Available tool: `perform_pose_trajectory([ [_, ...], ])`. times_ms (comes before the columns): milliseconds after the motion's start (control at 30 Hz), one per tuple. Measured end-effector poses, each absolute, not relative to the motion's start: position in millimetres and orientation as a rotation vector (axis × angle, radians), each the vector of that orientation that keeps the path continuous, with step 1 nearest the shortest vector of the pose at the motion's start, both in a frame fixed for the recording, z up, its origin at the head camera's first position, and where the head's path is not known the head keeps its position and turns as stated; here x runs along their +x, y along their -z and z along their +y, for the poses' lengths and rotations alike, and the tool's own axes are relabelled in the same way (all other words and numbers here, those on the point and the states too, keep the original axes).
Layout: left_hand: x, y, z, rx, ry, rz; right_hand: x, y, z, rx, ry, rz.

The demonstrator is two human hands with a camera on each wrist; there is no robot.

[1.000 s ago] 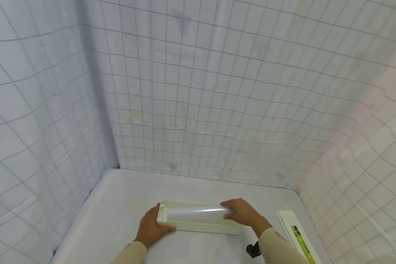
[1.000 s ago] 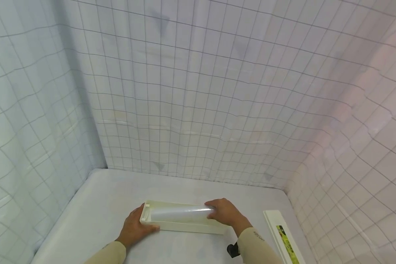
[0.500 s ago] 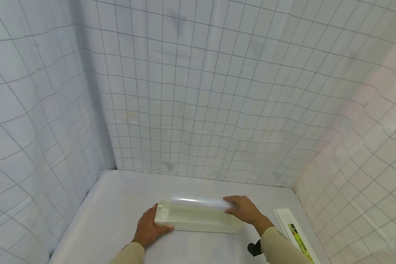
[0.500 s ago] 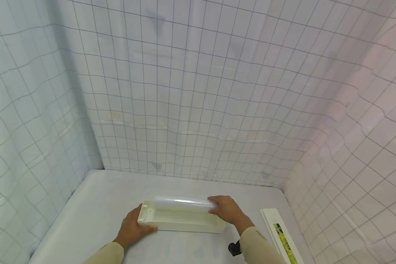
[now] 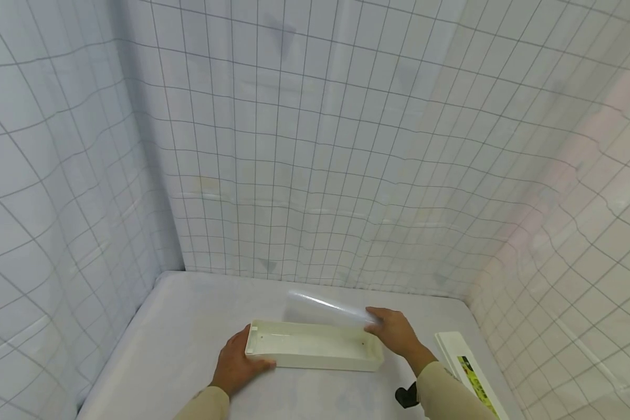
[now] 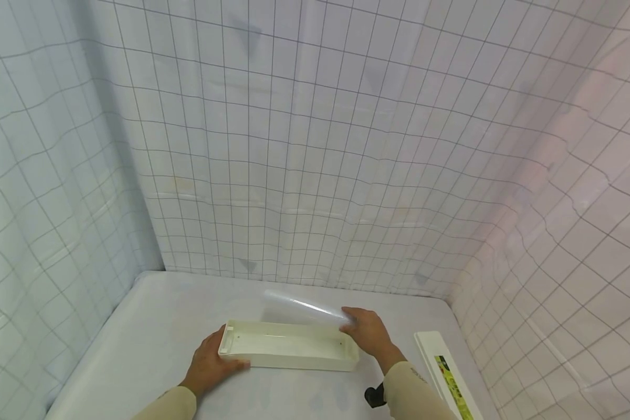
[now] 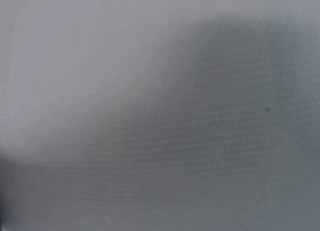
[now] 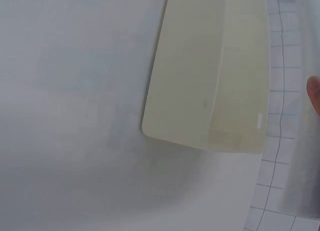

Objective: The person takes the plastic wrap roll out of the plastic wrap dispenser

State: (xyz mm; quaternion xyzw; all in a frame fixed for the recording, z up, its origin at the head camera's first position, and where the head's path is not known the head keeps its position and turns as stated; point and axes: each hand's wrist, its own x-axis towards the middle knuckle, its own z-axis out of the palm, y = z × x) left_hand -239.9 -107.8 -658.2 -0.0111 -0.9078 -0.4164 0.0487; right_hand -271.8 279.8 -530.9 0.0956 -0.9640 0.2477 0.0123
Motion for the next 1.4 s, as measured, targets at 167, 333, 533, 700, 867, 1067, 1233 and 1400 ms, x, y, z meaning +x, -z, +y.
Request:
perform_pose_trajectory([
  [167,-240,660,-107,-0.029,1.260,-2.764,-272,533,287,0.246,-0.718,-2.970],
  [333,-240,660,-107,-0.024,1.259,-2.782,-272,535,294,0.198,-0.689,-2.952],
  [533,-240,658,-106,-0.035,1.259,-2.779,-270,539,302,0.125,-0.660,-2.967],
  [700,-239,657,-106,-0.032,1.266,-2.778,-268,538,306,0.035,-0.683,-2.976],
  [867,-239,657,-107,-0.038,1.272,-2.761,-269,542,312,-0.026,-0.704,-2.944],
  [1067,-238,658,-107,-0.040,1.271,-2.751,-270,549,319,-0.125,-0.739,-2.948],
  [1233,-238,660,-108,-0.041,1.266,-2.752,-271,555,325,-0.174,-0.752,-2.946],
  [1400,-238,660,-109,-0.040,1.247,-2.767,-268,558,329,-0.198,-0.735,-2.946],
])
